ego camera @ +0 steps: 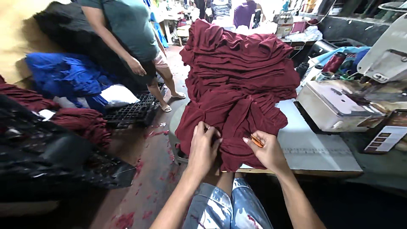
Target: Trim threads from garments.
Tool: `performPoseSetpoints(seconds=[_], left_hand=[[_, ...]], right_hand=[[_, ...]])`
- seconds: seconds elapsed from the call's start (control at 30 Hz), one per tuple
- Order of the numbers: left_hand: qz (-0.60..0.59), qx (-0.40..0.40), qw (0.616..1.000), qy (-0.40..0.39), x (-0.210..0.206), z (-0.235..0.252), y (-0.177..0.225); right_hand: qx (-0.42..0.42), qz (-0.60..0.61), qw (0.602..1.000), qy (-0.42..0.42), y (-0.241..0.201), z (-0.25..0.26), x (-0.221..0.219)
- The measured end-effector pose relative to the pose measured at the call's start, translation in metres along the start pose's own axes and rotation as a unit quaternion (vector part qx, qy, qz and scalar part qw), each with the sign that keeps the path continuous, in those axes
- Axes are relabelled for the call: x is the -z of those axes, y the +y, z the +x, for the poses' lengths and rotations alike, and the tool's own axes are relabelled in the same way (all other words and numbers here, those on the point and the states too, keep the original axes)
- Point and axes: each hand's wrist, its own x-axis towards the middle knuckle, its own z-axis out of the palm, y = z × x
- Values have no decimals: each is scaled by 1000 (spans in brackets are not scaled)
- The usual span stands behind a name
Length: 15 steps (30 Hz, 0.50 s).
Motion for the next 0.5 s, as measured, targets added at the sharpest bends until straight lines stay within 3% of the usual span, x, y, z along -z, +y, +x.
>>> performPoseSetpoints(seconds=[0.07, 0.23, 0.37, 0.5], left_hand=[[-28, -2, 1000, 0, 0, -4, 9], [-154, -6, 984, -93, 6, -8, 12], [-144, -26, 984, -105, 1, -5, 11], [-78, -25, 994, -69, -14, -4, 17]], right_hand=[[15, 1, 1000, 14, -6, -8, 9], [93, 107, 989, 25, -20, -25, 22], [59, 172, 983, -12, -21, -26, 8], [1, 184, 983, -11, -13, -20, -2]])
